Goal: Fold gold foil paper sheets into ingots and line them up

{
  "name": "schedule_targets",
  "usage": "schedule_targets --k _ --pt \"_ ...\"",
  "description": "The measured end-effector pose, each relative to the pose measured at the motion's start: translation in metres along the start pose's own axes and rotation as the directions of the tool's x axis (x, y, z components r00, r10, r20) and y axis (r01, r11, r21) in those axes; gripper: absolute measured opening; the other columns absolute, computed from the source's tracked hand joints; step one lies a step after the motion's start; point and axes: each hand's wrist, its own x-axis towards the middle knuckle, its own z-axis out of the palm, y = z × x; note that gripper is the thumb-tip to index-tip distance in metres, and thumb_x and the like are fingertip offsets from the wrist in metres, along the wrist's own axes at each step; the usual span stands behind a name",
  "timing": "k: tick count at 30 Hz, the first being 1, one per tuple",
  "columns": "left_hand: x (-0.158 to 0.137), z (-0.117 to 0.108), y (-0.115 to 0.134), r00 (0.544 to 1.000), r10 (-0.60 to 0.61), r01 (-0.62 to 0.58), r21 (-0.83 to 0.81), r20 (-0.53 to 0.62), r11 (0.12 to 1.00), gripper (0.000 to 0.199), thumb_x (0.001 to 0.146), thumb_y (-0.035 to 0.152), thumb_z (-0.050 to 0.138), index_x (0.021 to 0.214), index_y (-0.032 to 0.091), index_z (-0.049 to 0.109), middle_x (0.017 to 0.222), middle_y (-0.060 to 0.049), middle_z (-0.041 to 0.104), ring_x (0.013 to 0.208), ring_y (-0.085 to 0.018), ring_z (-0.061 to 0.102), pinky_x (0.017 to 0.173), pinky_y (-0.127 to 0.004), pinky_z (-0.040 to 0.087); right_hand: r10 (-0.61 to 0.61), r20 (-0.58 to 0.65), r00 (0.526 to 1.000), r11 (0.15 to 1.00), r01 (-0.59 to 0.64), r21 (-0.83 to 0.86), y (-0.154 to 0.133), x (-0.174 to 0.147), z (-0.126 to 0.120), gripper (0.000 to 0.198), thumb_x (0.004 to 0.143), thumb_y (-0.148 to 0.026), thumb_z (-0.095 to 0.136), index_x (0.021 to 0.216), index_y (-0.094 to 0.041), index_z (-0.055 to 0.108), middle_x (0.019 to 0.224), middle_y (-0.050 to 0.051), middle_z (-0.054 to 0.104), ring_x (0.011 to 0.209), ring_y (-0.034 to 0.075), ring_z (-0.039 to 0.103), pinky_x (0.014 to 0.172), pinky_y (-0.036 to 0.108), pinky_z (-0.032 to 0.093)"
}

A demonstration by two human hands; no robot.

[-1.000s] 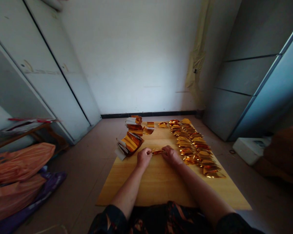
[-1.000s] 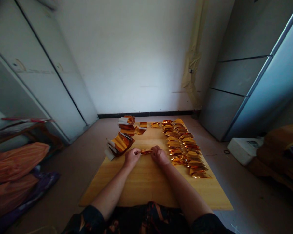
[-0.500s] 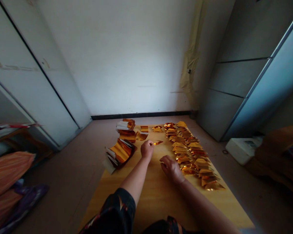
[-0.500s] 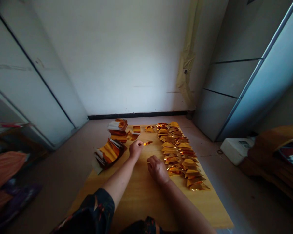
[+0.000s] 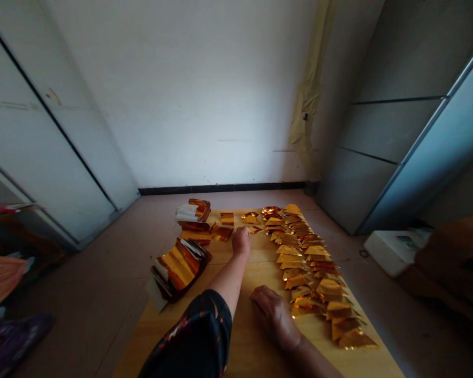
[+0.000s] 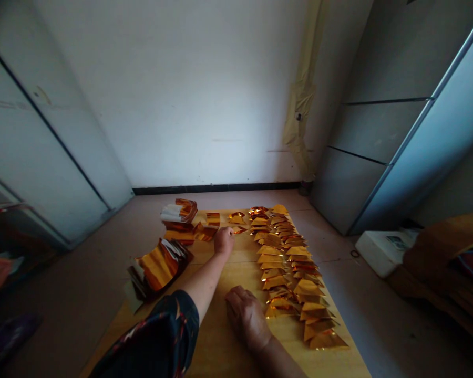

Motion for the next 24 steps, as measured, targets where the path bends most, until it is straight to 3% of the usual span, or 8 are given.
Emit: schedule_targets --k 9,24 --pt "0.014 0.011 -0.008 0.999 0.033 -0.033 0.007 -0.007 0.999 0.022 0.081 0.009 0.045 0.076 0.017 0.065 0.081 -0.004 0.062 0.078 -0.015 0.055 0.069 -0.023 0.039 0.043 0.031 0.999 0.998 -0.044 0.039 -0.001 -0.002 0.001 0.017 0.091 -0.015 0.041 0.087 -0.021 0.057 0.082 0.004 0.059 0.074 0.015 0.056 0.068 0.024 0.047" --pt "0.026 0.023 -0.014 0.995 0.091 -0.092 -0.035 -0.027 0.995 0.021 0.081 0.008 0.046 0.078 0.017 0.065 0.085 -0.005 0.06 0.084 -0.016 0.055 0.078 -0.026 0.043 0.046 0.083 0.996 0.998 -0.043 -0.036 0.0 -0.004 0.006 0.016 0.088 -0.012 0.044 0.079 -0.022 0.054 0.078 0.003 0.058 0.07 0.014 0.054 0.065 0.023 0.043"
